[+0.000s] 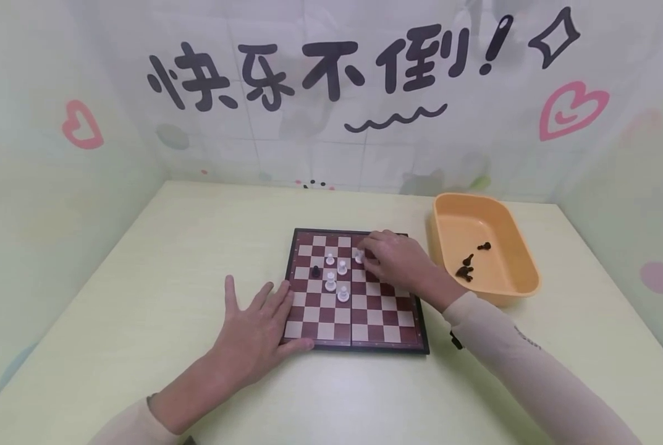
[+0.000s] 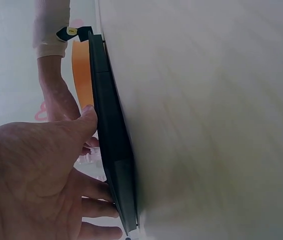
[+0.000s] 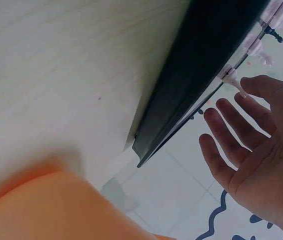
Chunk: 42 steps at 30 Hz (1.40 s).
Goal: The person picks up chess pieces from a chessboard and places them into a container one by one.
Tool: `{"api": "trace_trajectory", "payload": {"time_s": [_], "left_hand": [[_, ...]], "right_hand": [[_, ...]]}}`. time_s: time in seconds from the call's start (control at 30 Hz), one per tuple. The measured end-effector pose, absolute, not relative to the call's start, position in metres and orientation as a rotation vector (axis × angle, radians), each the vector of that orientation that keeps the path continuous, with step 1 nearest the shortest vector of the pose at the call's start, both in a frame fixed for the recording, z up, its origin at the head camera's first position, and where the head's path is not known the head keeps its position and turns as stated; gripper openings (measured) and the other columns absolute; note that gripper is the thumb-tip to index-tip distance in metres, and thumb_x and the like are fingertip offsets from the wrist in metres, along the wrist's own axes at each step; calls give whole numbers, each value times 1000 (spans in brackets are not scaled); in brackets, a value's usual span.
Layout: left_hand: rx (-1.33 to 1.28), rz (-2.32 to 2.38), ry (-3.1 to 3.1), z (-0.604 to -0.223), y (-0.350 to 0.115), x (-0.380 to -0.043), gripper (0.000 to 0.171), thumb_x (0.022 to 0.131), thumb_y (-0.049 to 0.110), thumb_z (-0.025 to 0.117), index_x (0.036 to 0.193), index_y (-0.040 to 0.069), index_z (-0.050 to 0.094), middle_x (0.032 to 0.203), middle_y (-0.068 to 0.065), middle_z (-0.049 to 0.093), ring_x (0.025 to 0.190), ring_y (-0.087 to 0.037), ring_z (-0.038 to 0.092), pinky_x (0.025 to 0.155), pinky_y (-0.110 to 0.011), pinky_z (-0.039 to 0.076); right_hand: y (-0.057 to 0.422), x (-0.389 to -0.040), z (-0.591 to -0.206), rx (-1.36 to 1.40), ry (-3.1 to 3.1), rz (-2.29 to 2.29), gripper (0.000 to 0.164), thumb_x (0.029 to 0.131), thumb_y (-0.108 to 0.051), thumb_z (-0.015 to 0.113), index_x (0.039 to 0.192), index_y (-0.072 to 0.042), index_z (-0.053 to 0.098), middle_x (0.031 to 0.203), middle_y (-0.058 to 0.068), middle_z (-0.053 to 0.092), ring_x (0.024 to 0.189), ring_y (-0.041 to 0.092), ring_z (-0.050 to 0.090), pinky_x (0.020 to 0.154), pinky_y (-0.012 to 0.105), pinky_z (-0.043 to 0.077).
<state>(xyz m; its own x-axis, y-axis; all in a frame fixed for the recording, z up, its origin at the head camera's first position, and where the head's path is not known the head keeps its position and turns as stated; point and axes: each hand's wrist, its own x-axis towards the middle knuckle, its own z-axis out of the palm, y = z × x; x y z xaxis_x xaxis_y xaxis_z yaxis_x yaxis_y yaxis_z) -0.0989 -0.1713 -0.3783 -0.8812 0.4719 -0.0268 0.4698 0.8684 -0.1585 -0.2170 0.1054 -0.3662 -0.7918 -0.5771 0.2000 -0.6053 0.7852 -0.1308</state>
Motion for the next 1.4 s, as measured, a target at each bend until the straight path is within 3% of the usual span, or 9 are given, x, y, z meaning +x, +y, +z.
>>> {"api": "trace_trajectory", "payload": {"time_s": [0.5, 1.1, 1.4], "left_hand": [[-762, 245, -3011, -378, -170, -97, 93, 95, 77, 37, 148, 2, 52, 159, -14, 38, 144, -36, 37, 104, -80, -9], [-765, 255, -3018, -377, -168, -99, 93, 95, 76, 39, 149, 2, 50, 159, -14, 38, 144, -36, 37, 104, -81, -7], [-756, 246, -3025, -377, -169, -98, 91, 96, 75, 39, 149, 3, 50, 160, -14, 37, 144, -36, 37, 104, -80, -7]], "right_hand": [[110, -218, -367, 951, -2802, 315, 14, 98, -19, 69, 107, -8, 72, 102, 4, 70, 89, 20, 64, 77, 39, 56], [118, -206, -362, 967, -2756, 340, 12, 97, -19, 72, 101, -8, 72, 97, 3, 69, 83, 17, 62, 72, 35, 56], [126, -199, -364, 1004, -2716, 322, 16, 97, -17, 72, 107, -5, 73, 104, 6, 71, 90, 20, 67, 77, 36, 57]]}}
